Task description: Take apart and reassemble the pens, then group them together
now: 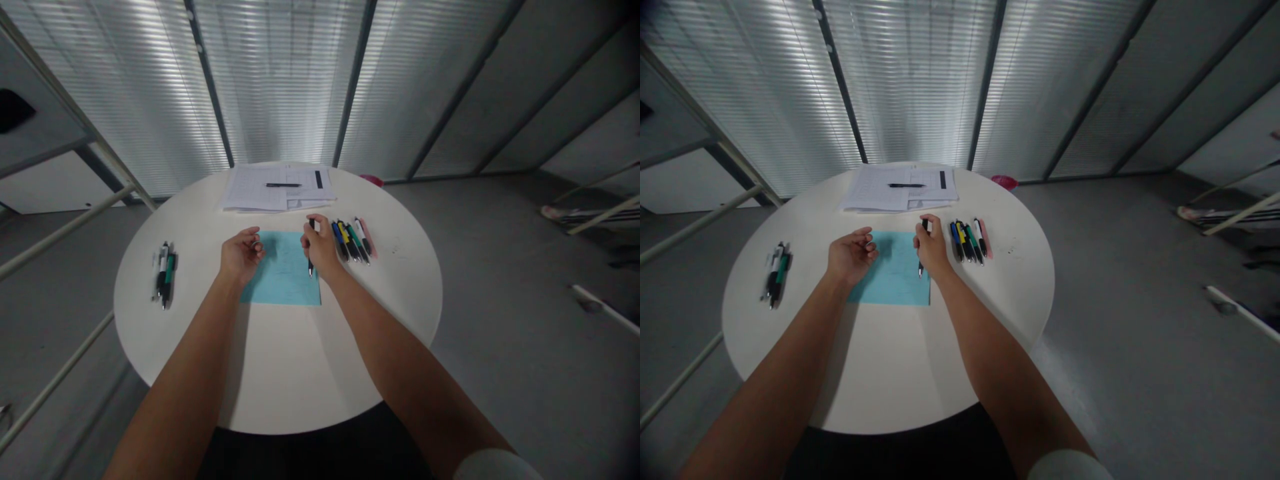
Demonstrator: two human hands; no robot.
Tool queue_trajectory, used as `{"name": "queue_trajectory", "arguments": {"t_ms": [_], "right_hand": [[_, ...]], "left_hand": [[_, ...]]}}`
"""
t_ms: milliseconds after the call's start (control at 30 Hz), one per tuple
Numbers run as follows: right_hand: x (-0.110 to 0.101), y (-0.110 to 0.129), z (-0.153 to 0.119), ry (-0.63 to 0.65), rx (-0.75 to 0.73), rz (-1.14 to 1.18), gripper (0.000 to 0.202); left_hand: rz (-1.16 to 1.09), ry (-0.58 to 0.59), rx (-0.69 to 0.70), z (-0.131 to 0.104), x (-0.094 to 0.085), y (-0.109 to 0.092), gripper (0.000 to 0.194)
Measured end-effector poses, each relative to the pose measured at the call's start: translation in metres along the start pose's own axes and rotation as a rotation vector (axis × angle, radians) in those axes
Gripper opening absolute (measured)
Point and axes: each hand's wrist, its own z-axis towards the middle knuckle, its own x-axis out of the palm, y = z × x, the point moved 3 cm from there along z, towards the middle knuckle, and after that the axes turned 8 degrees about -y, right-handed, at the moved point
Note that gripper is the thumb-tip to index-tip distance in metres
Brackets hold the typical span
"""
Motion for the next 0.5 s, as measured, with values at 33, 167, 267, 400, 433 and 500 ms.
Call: {"name": "queue_trajectory", "arguments": {"t_ms": [33, 167, 267, 400, 433, 500], "right_hand": [[0.000, 0.000, 0.000, -0.006, -0.008, -0.009, 0.032], [-0.001, 0.003, -0.003, -0.040, -0.052, -0.067, 0.043], [-0.001, 0.003, -0.004, -0.058, -0.080, -0.127, 0.051], [-0.003, 0.006, -0.003, -0.076, -0.171, -0.346, 0.055], [-0.004, 0.008, -0.004, -0.086, -0.210, -0.428, 0.054], [-0.006, 0.015, -0.006, -0.096, -0.284, -0.597, 0.052]], "left_hand": [[-0.001, 0.001, 0.000, 0.000, 0.000, 0.000, 0.030], [0.001, -0.003, -0.003, -0.001, 0.001, -0.001, 0.029], [0.000, 0.005, 0.004, -0.001, 0.001, -0.001, 0.028], [-0.005, 0.026, 0.003, 0.002, -0.001, 0.000, 0.028], [-0.006, 0.028, 0.000, 0.002, -0.001, 0.001, 0.028], [-0.009, 0.028, -0.005, 0.003, -0.001, 0.001, 0.028]]}}
